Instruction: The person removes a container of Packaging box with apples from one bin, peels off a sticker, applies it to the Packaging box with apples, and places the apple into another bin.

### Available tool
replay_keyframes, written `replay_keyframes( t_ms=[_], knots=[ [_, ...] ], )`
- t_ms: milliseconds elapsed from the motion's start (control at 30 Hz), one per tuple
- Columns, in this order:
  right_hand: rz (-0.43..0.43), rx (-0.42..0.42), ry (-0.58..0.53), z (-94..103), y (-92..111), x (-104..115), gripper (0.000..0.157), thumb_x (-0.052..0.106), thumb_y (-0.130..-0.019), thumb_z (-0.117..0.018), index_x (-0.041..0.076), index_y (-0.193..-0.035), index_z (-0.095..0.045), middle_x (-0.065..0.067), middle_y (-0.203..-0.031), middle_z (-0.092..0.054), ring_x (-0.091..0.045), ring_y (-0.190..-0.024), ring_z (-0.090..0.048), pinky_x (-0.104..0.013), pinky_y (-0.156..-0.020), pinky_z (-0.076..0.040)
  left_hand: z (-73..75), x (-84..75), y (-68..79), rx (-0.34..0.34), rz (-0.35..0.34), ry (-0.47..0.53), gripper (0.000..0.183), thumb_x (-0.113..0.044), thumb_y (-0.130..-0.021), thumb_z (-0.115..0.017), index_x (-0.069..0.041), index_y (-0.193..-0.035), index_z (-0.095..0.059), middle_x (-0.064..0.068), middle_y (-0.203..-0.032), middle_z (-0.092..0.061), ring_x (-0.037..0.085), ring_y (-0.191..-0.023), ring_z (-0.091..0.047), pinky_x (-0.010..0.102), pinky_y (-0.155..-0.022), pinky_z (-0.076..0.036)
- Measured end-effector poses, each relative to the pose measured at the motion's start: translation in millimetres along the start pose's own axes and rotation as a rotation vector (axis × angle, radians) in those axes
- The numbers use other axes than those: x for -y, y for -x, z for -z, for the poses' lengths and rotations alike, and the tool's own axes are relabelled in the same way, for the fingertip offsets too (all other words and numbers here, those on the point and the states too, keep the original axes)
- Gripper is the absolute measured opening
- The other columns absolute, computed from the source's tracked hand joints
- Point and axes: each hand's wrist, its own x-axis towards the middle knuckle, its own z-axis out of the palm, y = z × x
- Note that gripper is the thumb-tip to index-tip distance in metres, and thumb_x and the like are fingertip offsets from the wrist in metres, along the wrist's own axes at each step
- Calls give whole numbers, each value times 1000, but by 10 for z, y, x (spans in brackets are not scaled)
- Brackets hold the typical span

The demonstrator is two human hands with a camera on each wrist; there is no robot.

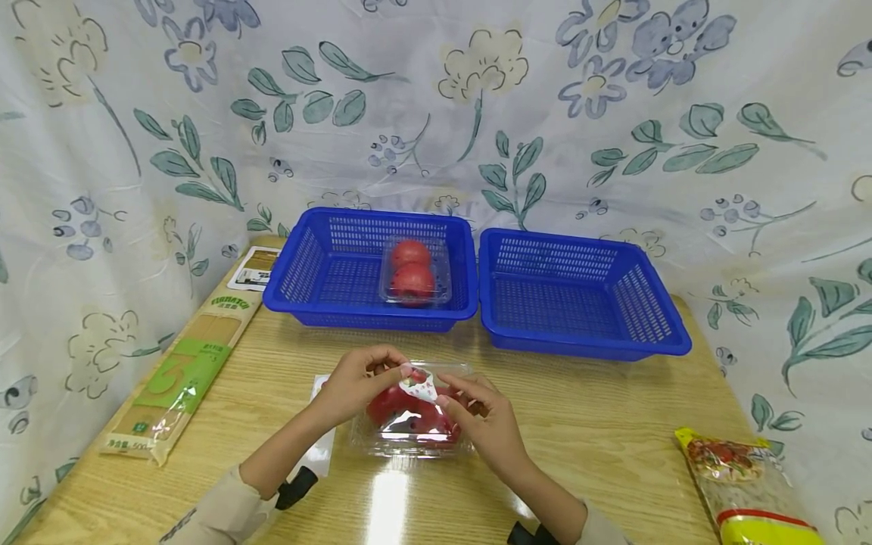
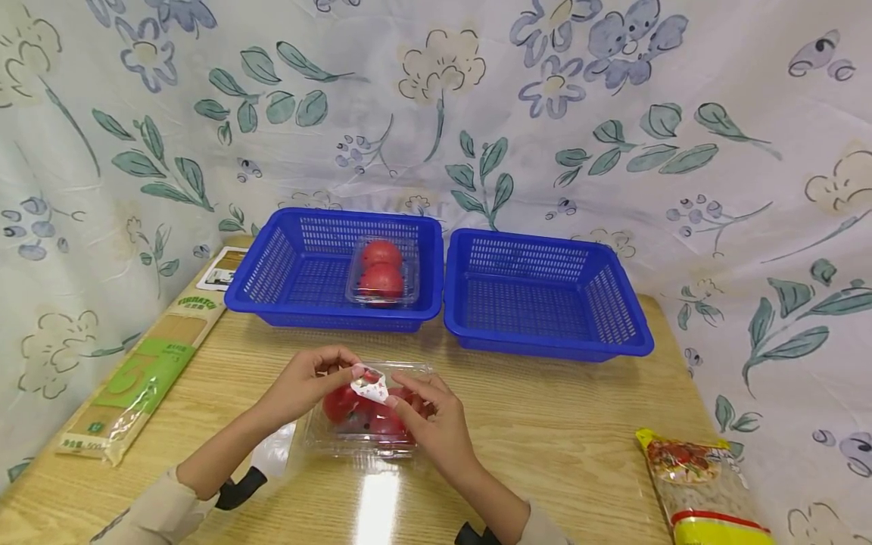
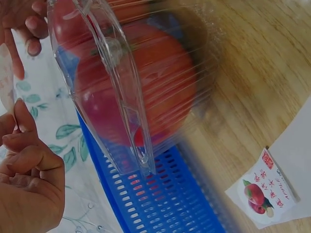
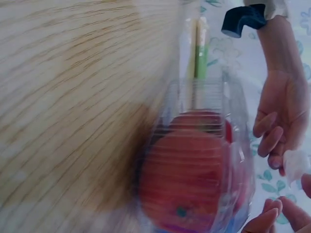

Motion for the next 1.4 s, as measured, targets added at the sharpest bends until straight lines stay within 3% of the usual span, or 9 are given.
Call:
replay_keyframes(
  t_ms=[133, 300, 600, 733, 933, 1100, 1233, 1400],
  knots=[
    [-104, 35, -61, -9, -25, 57, 26, 11, -89, -73, 2, -114, -74, -15, -98, -68, -6, -74, -56, -21, -58, -49, -10, -16, -4, -11, -13, 12, 13, -18, -94, -68, -6, -95, -73, 5, -76, -61, 7, -62, -48, 22, -53, -38],
    [-220, 73, -154, -34, -49, 107, 26, 9, -88, -73, -5, -109, -73, -21, -101, -72, -6, -75, -61, -17, -64, -49, -17, -23, -11, -16, -25, 22, 12, -17, -94, -68, -6, -94, -73, 7, -79, -64, 6, -63, -49, 22, -54, -38],
    [-240, 72, -162, -127, -29, 100, 23, 3, -85, -74, -10, -105, -73, -23, -93, -73, -4, -72, -63, -14, -62, -49, -22, 5, -41, 13, -8, -18, 13, -19, -94, -69, -7, -94, -74, 1, -74, -62, 7, -64, -51, 21, -55, -40],
    [-269, 41, -112, -146, -31, 127, 20, 5, -86, -74, -8, -101, -75, -20, -95, -74, -5, -71, -65, -15, -62, -51, -30, 25, -79, 37, 7, -43, 15, -19, -91, -72, -6, -97, -74, 2, -76, -64, 6, -62, -48, 20, -52, -38],
    [-293, 21, 2, -141, -61, 157, 15, 8, -86, -75, -5, -93, -77, -14, -84, -74, -8, -69, -63, -15, -58, -50, -60, 40, -127, 63, -21, -131, 17, -12, -84, -76, -6, -99, -72, 3, -84, -66, 5, -57, -41, 20, -50, -34],
    [-237, -4, 128, -156, -69, 161, 11, 7, -82, -78, -2, -87, -78, -8, -83, -69, -5, -71, -54, -17, -60, -45, -77, 35, -125, 74, -18, -199, 20, -11, -82, -77, -8, -102, -72, 3, -87, -67, 6, -57, -42, 22, -51, -36],
    [-187, -36, 246, -191, -50, 140, 5, 6, -78, -80, 2, -82, -80, -2, -75, -57, -9, -71, -48, -19, -61, -40, -87, 40, -121, 77, -10, -241, 20, -11, -83, -77, -10, -103, -72, 0, -85, -68, 5, -57, -43, 22, -52, -37],
    [-122, -95, 369, -255, -6, 113, 3, 10, -78, -82, 8, -79, -81, 2, -78, -52, -12, -79, -43, -24, -68, -37, -97, 48, -113, 73, -11, -296, 20, -13, -83, -76, -11, -103, -72, 0, -87, -69, 5, -56, -42, 24, -54, -37]
  ],
)
